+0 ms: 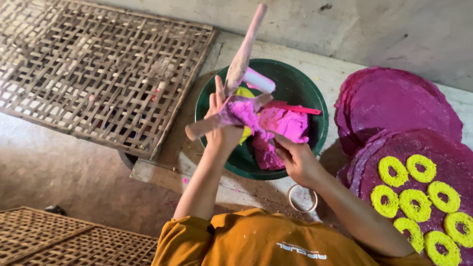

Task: The person uses a wooden hand-tool to press small yellow and pink paste shapes onto purple circular bases, refilling the tool from a green bucket.

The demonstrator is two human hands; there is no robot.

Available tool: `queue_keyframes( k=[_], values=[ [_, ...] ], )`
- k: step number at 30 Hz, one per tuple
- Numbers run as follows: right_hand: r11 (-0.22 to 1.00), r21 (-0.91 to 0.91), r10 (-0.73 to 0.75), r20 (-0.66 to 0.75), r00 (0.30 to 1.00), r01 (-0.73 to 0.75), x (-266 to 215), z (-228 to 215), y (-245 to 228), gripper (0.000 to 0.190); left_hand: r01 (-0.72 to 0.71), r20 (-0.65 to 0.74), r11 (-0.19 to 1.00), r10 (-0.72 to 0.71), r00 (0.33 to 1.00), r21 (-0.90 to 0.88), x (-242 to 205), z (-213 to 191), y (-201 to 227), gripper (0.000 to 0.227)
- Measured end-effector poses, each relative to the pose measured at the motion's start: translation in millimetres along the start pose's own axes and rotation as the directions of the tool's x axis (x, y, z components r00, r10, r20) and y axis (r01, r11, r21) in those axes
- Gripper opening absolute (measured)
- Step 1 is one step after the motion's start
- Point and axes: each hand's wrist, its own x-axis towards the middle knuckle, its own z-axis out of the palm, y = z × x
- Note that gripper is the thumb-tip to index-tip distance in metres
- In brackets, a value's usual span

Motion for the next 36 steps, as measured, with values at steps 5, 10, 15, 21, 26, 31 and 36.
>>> queue_keyframes(
  k=[5, 10, 15, 21, 26, 31, 36],
  values=[
    [0.975, -0.205, 0.146, 0.286, 0.947, -0.088, -11.6, -24.4, 3.1, 0.043, 0.202, -0.04, 0.902, -0.235, 0.971, -0.381, -2.9, 2.3, -42.8, 0.03],
    [0.823, -0.566, 0.201, 0.358, 0.912, 0.041, -2.3, -51.9, 10.2, 0.039, 0.438, 0.352, 0.168, -0.379, 0.856, -0.883, -12.8, 6.4, -26.6, 0.036],
    [0.935, 0.176, -0.262, -0.239, 0.935, 0.307, -14.6, -82.2, 3.7, 0.055, 0.748, 0.763, -0.161, -0.063, 0.643, -0.644, -78.9, 41.0, 46.5, 0.04],
    [0.454, 0.787, -0.057, -0.442, 0.895, 0.417, -81.3, -140.2, -12.7, 0.089, 0.916, 0.797, -0.01, 0.489, 0.354, -0.401, -143.5, 78.7, 149.2, 0.043],
    [0.758, 0.621, 0.052, -0.362, 0.931, 0.199, -175.1, -204.2, -33.7, 0.08, 0.457, 0.583, 0.362, 0.537, 0.61, -0.812, -93.9, 45.1, 197.5, 0.055],
    [0.854, -0.095, -0.519, -0.224, 0.825, 0.511, -223.2, -215.6, -42.5, 0.045, 0.184, 0.849, 0.84, 0.458, 0.263, -0.51, -72.8, 18.5, 267.4, 0.045],
    [0.847, -0.281, -0.495, -0.108, 0.862, 0.451, -253.4, -202.5, -31.2, 0.032, 0.359, 0.632, 0.524, 0.575, 0.52, -0.772, -108.9, 28.0, 302.8, 0.027]
  ],
)
